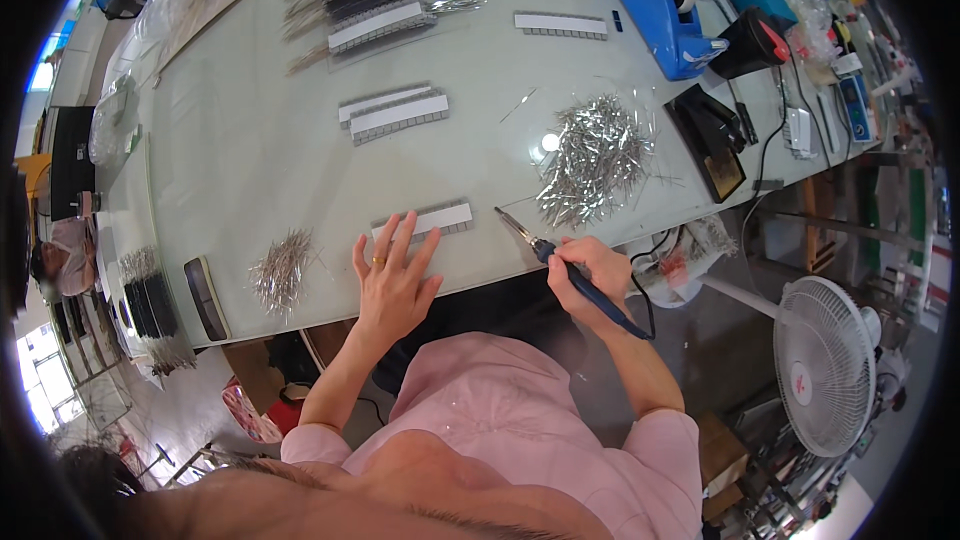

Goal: The recorder is manually assembling small metal components onto white and blue strips using a handheld soldering iron or thermal tool.

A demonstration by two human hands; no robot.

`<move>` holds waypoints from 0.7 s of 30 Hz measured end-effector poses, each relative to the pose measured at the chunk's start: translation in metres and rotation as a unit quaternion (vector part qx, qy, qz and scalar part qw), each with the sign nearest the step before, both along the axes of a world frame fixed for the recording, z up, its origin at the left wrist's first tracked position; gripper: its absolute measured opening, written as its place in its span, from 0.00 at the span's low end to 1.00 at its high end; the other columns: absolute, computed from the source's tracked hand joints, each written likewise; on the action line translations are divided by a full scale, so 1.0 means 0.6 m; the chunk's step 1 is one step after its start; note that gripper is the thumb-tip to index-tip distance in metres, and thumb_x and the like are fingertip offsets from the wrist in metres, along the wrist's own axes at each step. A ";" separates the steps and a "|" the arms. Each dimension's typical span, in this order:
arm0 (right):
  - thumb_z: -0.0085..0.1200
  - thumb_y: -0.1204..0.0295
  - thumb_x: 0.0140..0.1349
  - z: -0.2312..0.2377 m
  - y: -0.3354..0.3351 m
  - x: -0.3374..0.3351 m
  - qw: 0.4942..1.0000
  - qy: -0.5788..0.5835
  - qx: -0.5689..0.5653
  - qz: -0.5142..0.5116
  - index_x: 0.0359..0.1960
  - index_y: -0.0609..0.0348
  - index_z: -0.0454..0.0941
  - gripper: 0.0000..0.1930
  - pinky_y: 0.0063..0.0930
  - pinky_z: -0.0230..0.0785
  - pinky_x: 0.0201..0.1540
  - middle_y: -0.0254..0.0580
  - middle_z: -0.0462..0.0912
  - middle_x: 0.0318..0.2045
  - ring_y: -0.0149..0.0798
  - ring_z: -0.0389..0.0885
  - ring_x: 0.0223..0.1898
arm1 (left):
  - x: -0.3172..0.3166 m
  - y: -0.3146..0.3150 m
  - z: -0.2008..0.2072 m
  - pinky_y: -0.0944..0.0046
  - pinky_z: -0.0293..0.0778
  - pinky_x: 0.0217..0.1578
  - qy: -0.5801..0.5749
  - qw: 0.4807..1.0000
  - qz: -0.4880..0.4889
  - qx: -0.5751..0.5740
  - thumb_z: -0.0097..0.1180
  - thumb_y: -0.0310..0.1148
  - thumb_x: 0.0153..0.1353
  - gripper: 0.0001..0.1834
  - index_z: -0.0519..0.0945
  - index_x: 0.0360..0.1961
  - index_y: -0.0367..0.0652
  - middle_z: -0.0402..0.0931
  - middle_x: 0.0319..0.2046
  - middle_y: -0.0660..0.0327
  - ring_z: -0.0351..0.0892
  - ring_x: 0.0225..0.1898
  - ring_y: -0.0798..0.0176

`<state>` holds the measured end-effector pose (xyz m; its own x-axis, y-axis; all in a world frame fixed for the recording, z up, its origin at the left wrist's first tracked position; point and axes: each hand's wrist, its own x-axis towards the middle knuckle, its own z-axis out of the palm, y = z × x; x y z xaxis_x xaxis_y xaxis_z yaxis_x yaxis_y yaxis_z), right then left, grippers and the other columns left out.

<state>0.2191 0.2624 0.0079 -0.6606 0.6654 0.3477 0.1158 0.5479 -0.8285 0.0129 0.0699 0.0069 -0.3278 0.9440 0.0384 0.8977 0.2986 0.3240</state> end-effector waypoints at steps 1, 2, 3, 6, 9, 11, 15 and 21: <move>0.62 0.80 0.52 0.000 -0.002 -0.002 1.000 -0.001 -0.006 -0.002 0.29 0.62 0.76 0.06 0.34 0.81 0.43 0.41 0.80 0.23 0.38 0.82 0.24 | 0.000 -0.001 0.000 0.38 0.39 0.67 -0.001 1.000 0.000 0.000 0.56 0.41 0.61 0.31 0.69 0.66 0.55 0.56 0.70 0.53 0.53 0.71 0.50; 0.62 0.80 0.52 -0.001 -0.003 -0.002 1.000 -0.002 -0.007 -0.001 0.29 0.62 0.76 0.06 0.34 0.81 0.43 0.41 0.80 0.23 0.38 0.82 0.24 | 0.000 -0.002 -0.001 0.38 0.39 0.67 -0.002 1.000 0.000 0.001 0.56 0.42 0.61 0.31 0.69 0.66 0.55 0.56 0.70 0.54 0.53 0.71 0.50; 0.61 0.81 0.53 -0.001 -0.003 -0.001 1.000 0.000 -0.023 -0.004 0.29 0.62 0.76 0.06 0.34 0.81 0.44 0.41 0.80 0.23 0.36 0.82 0.24 | 0.000 -0.001 -0.002 0.38 0.39 0.67 -0.003 1.000 0.001 0.000 0.56 0.42 0.61 0.31 0.69 0.66 0.55 0.56 0.70 0.54 0.53 0.71 0.50; 0.60 0.80 0.56 -0.005 -0.008 -0.002 0.998 -0.001 -0.065 -0.014 0.29 0.62 0.75 0.05 0.31 0.80 0.41 0.40 0.80 0.23 0.32 0.81 0.24 | 0.003 0.008 -0.005 0.38 0.40 0.67 0.001 1.000 -0.002 0.011 0.57 0.42 0.61 0.30 0.70 0.66 0.55 0.57 0.70 0.54 0.54 0.71 0.50; 0.56 0.79 0.61 -0.002 -0.012 -0.001 0.991 -0.016 -0.130 -0.027 0.30 0.63 0.74 0.04 0.29 0.79 0.43 0.39 0.81 0.24 0.29 0.82 0.24 | 0.009 0.015 -0.010 0.41 0.42 0.67 0.022 1.000 -0.011 0.019 0.61 0.45 0.58 0.30 0.73 0.63 0.56 0.60 0.69 0.56 0.55 0.70 0.53; 0.53 0.79 0.65 -0.003 -0.014 0.001 0.985 -0.030 -0.168 -0.034 0.31 0.64 0.73 0.04 0.30 0.77 0.46 0.39 0.81 0.25 0.28 0.82 0.25 | 0.010 0.021 -0.010 0.42 0.41 0.67 0.026 0.999 -0.011 0.026 0.60 0.46 0.59 0.29 0.74 0.63 0.56 0.61 0.68 0.56 0.55 0.70 0.53; 0.52 0.78 0.66 -0.013 -0.010 0.004 0.967 0.003 -0.250 -0.049 0.32 0.65 0.72 0.05 0.22 0.76 0.37 0.39 0.81 0.26 0.26 0.82 0.25 | 0.012 0.022 -0.019 0.39 0.41 0.67 0.011 0.999 -0.016 0.026 0.59 0.44 0.60 0.30 0.71 0.65 0.57 0.58 0.70 0.56 0.53 0.71 0.52; 0.55 0.77 0.65 -0.003 -0.013 0.000 0.966 -0.002 -0.254 -0.055 0.31 0.65 0.73 0.06 0.19 0.74 0.32 0.38 0.81 0.26 0.25 0.81 0.25 | 0.012 0.025 -0.019 0.39 0.41 0.67 0.020 0.999 -0.027 0.021 0.59 0.45 0.60 0.31 0.71 0.65 0.57 0.58 0.70 0.56 0.54 0.71 0.51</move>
